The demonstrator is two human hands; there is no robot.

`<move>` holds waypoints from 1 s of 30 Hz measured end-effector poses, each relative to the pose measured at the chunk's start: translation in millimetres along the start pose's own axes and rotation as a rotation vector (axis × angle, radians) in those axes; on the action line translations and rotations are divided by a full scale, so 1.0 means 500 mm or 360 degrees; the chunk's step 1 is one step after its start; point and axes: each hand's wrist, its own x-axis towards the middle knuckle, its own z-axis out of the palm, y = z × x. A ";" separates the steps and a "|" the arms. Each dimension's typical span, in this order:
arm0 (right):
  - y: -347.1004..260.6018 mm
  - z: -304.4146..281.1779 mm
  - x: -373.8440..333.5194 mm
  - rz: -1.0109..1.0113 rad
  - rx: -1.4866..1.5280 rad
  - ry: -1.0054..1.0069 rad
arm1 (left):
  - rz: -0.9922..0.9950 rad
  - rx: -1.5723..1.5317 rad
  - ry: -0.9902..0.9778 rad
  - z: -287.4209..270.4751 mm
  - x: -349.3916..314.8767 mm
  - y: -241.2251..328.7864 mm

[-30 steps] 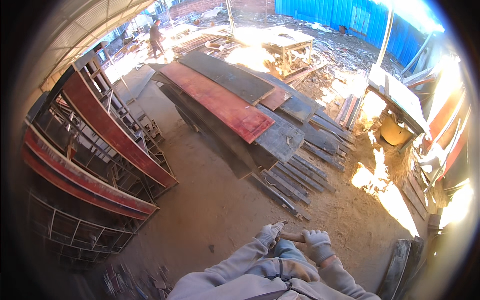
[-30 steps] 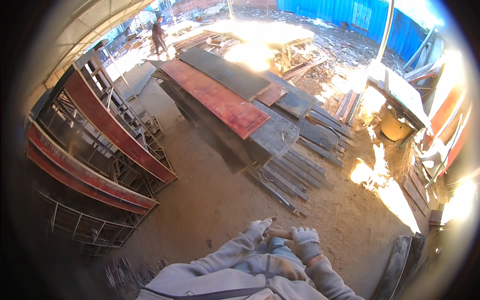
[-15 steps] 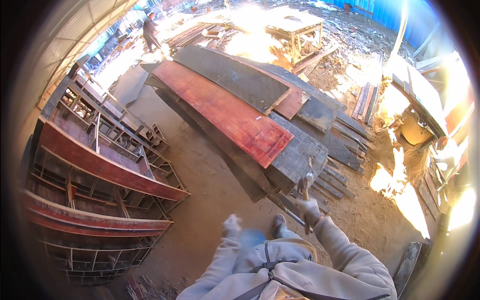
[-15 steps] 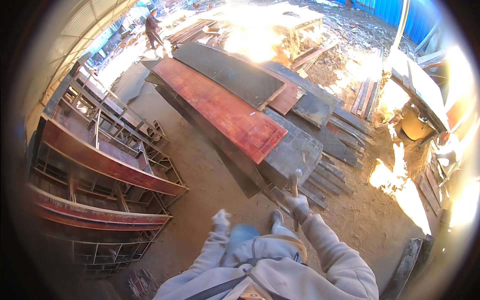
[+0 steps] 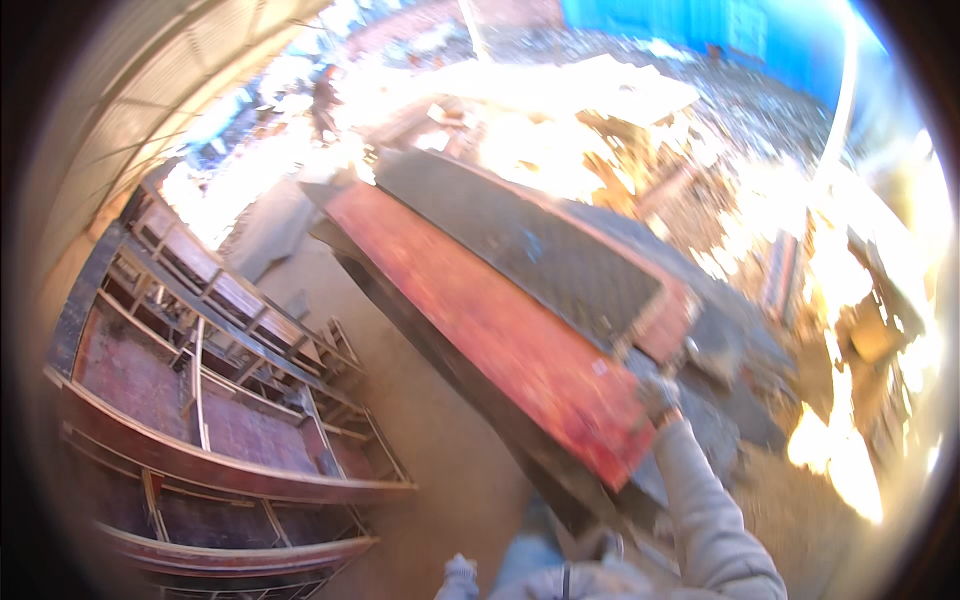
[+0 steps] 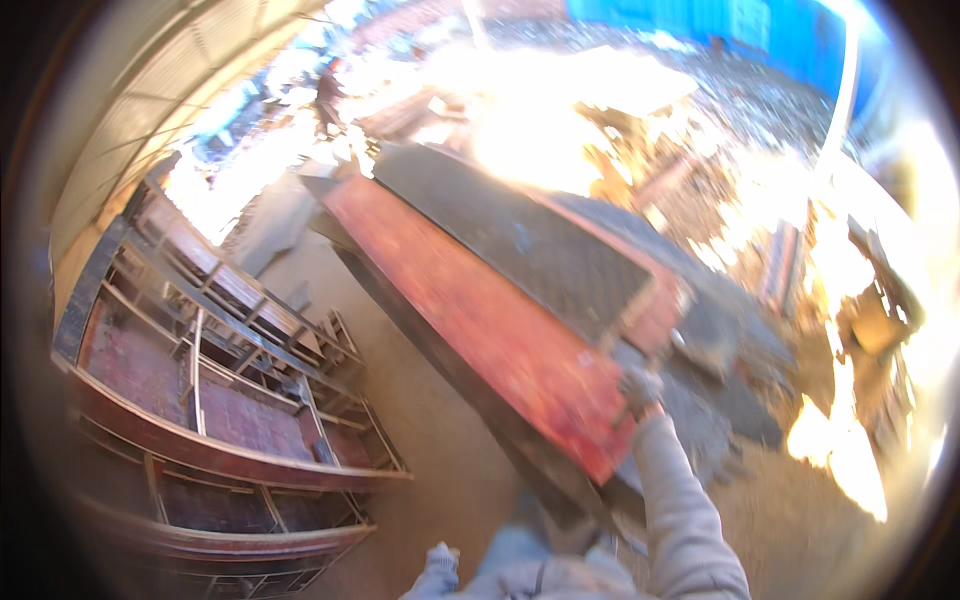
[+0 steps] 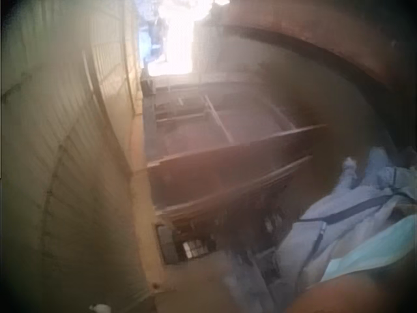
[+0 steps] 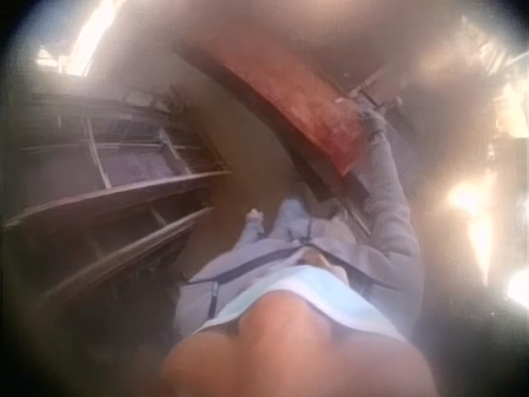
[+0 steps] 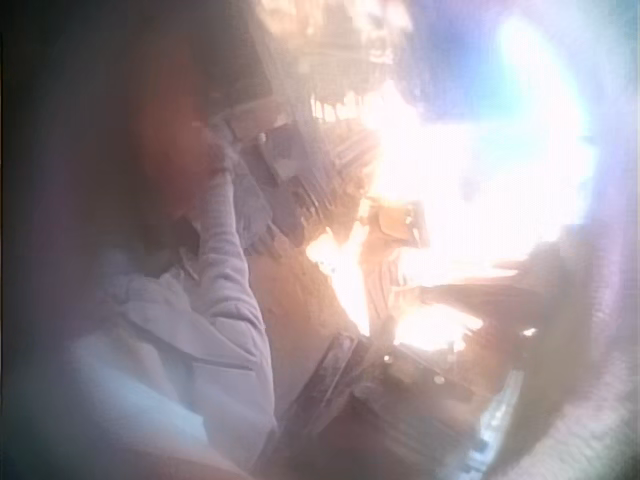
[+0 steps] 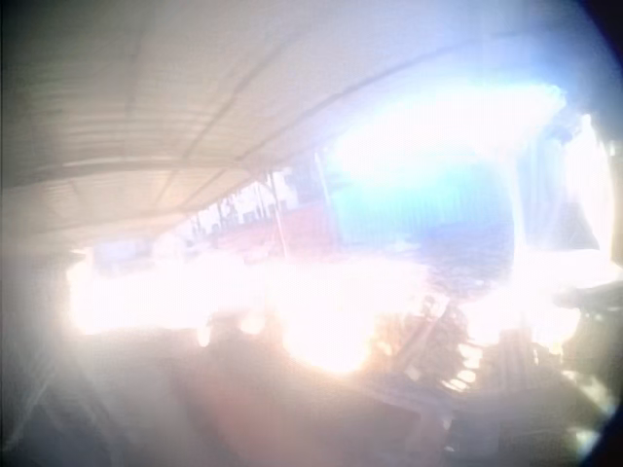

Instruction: The person uses a hammer to break apart large sheets of marine plywood, striking repeatedly to split them into smaller pieces. The person lifts and repositions the panels as needed and discards the broken fragments onto the ground.

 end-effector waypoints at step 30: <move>0.041 -0.062 0.564 -0.0581 -0.1346 0.1975 | -0.0373 -0.2551 -0.0400 -0.296 0.186 0.050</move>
